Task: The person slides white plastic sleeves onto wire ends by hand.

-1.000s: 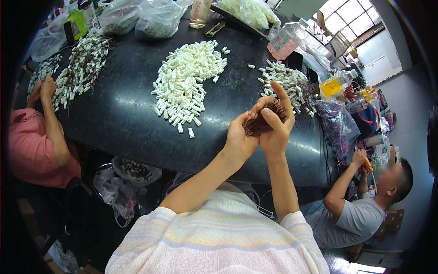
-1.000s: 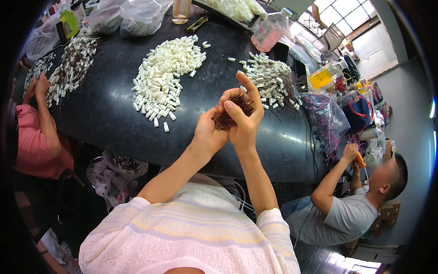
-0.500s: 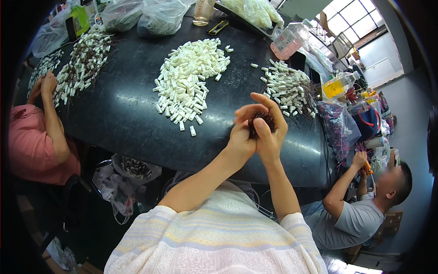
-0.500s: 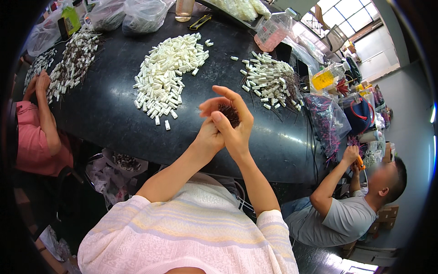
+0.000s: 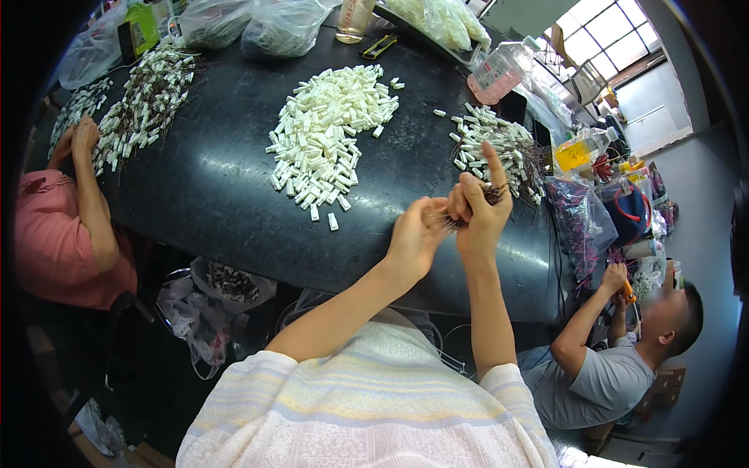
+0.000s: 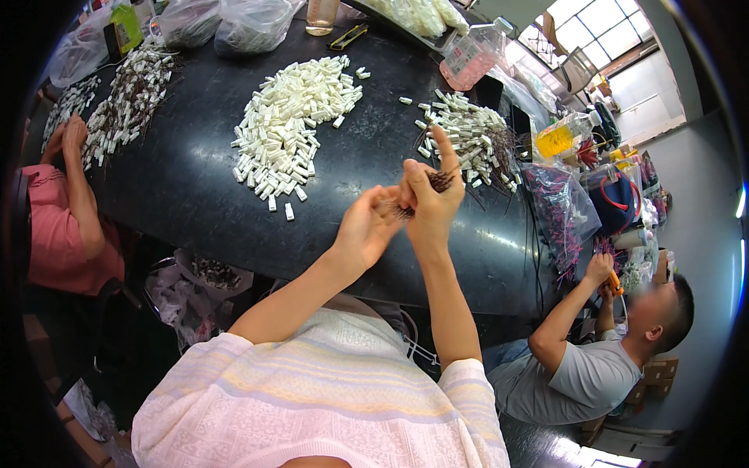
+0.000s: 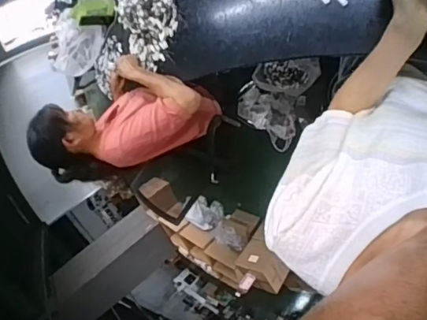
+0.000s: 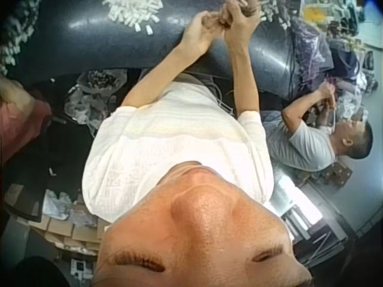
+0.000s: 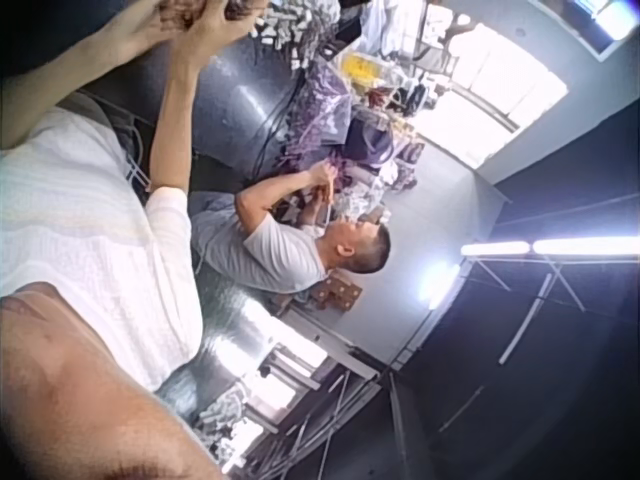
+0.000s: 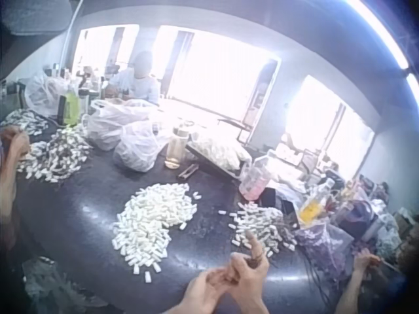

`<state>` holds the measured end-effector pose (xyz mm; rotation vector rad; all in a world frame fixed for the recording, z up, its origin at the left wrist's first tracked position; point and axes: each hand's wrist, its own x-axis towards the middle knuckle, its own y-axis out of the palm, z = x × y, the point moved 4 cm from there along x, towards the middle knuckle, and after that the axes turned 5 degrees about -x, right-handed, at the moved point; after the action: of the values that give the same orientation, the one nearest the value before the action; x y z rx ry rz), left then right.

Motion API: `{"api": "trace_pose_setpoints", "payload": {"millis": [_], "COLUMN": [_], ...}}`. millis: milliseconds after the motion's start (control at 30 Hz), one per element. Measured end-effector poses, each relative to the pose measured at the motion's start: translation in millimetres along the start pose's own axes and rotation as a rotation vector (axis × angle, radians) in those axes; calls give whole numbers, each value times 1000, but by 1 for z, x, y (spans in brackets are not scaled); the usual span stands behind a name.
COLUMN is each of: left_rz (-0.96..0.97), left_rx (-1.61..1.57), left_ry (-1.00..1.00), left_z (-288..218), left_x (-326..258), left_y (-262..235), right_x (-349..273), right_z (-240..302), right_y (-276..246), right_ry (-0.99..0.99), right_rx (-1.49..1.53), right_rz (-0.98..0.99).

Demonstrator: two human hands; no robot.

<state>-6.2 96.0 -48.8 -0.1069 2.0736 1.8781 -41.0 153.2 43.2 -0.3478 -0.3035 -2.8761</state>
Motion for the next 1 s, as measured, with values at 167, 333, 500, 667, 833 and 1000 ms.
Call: {"api": "trace_pose_setpoints", "payload": {"millis": [167,333,500,667,833,1000], "left_rz": [-91,-82,-71,68,57,90], "left_rx": [235,211,347,269,147,332], "left_ry": [506,546,457,286,279,187], "left_z": [-46,-53,-46,-32,-21,-24], "left_x": [-17,-17,-11,-9,-15,-24], "left_y": [5,6,9,10,17,24], "right_x": [1,5,21,8,-6,-3], "right_z": [-22,-40,-39,-19,-16,-5], "right_y": [-13,-20,-28,10,24,21], "right_ry": [-40,-38,137,283,127,49], "right_rx": [-293,-114,18,345,346,114], "right_rz": [-24,-152,-243,21,-71,-68]}}
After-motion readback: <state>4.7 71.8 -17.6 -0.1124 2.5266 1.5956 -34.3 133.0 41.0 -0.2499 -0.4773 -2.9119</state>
